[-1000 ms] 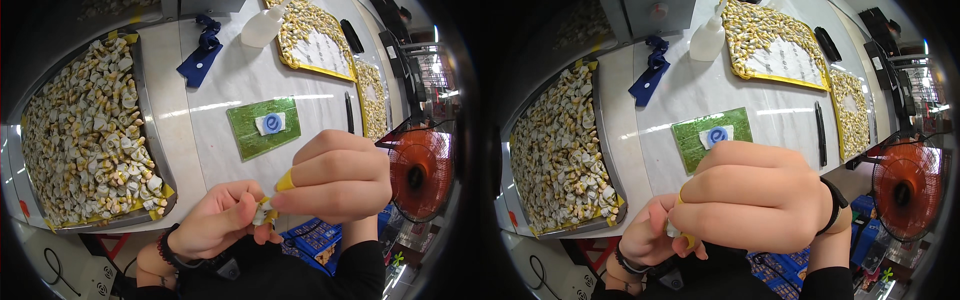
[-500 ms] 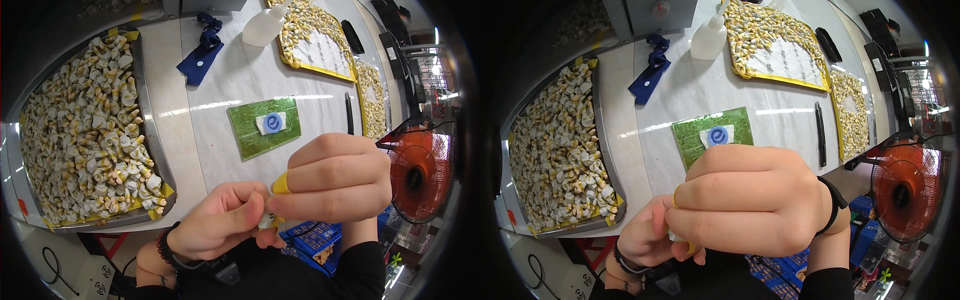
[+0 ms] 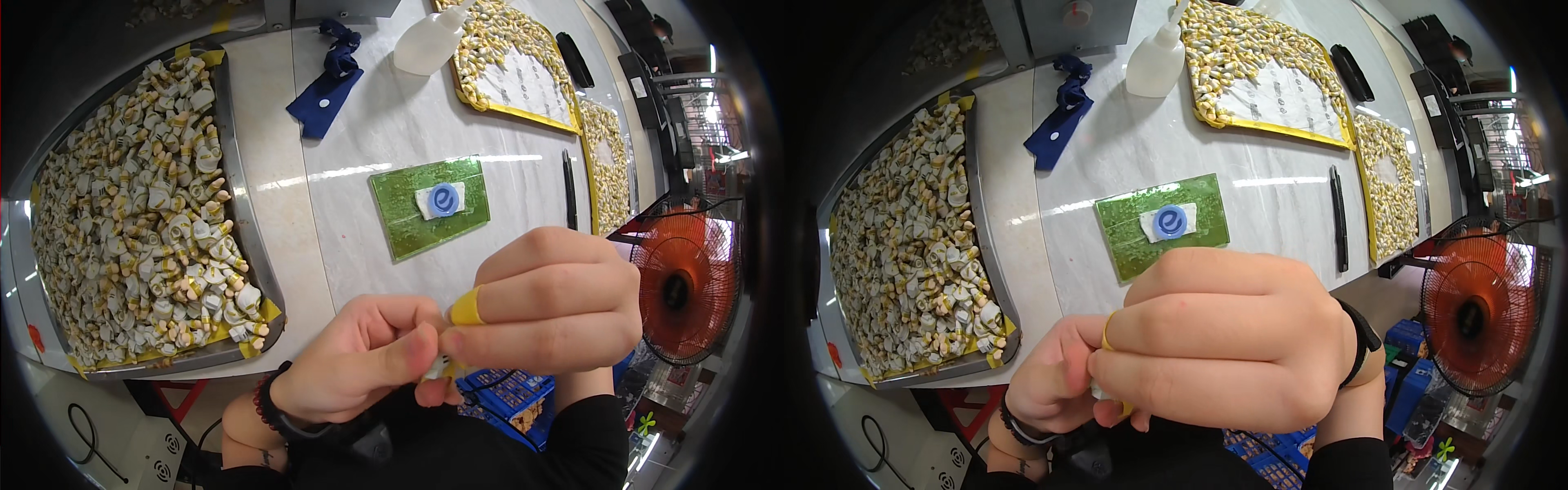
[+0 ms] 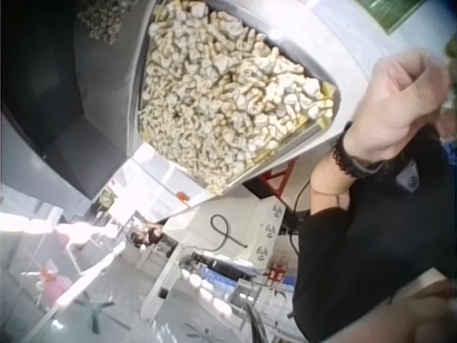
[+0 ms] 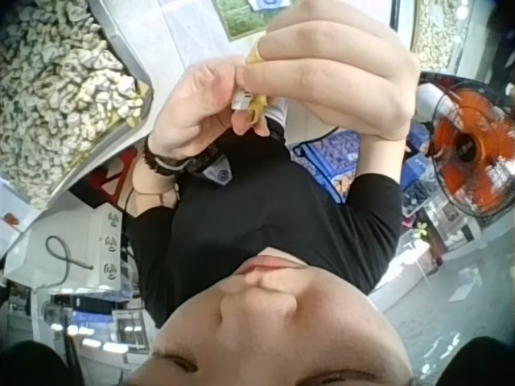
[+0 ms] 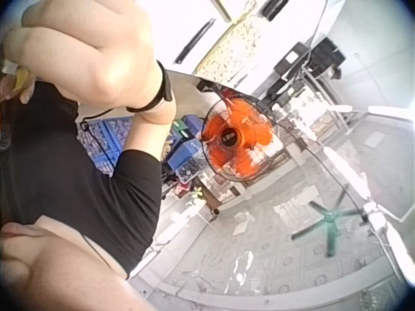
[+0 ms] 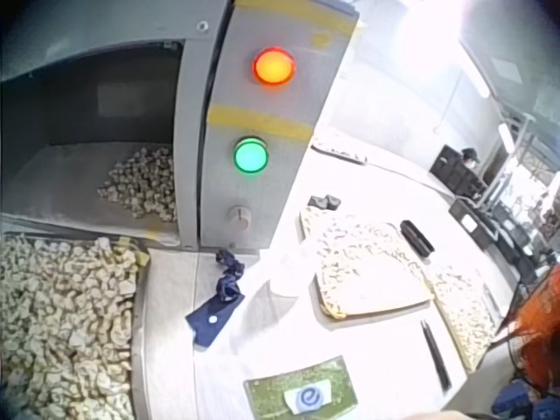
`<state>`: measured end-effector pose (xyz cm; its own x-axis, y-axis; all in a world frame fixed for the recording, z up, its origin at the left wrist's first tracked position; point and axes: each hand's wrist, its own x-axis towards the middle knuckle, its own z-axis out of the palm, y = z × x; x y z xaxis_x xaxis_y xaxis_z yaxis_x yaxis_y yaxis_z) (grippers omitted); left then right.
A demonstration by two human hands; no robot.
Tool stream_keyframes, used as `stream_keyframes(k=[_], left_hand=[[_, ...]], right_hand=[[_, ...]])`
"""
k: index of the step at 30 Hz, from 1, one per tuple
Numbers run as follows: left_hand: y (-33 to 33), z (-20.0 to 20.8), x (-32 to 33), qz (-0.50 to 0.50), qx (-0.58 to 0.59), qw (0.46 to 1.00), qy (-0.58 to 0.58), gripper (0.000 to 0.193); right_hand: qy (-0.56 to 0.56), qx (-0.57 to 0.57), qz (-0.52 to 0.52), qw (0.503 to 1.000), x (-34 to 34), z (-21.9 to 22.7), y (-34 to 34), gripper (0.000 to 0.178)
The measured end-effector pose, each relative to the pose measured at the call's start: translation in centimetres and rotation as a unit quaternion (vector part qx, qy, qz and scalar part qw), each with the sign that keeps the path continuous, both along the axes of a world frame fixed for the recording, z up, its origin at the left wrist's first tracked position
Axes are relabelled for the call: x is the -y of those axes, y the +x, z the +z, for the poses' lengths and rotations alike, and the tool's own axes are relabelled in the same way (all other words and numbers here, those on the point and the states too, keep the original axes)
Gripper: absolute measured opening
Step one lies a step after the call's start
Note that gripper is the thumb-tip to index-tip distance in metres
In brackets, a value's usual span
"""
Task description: The person repeatedly picks up small, white, spiral-shaped objects from a tray and applies a yellow substance to them using a yellow tool. The person then places the treated objects onto a tray lined with paper. The process is repeated continuously throughout the video.
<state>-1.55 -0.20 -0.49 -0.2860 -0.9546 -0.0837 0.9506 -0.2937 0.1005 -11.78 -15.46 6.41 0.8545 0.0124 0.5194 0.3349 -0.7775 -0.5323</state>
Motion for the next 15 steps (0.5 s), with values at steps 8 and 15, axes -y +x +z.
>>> stream_keyframes(k=[8, 15], left_hand=[[0.2, 0.7, -0.5, 0.167, 0.253, 0.953, -0.016, 0.032], [0.4, 0.9, -0.8, 0.195, 0.449, 0.871, -0.041, 0.031]], right_hand=[[0.028, -0.031, -0.068, 0.997, -1.5, 0.9, -1.2, 0.011], [-0.012, -0.026, -0.045, 0.999, -2.3, 1.1, -2.3, 0.01]])
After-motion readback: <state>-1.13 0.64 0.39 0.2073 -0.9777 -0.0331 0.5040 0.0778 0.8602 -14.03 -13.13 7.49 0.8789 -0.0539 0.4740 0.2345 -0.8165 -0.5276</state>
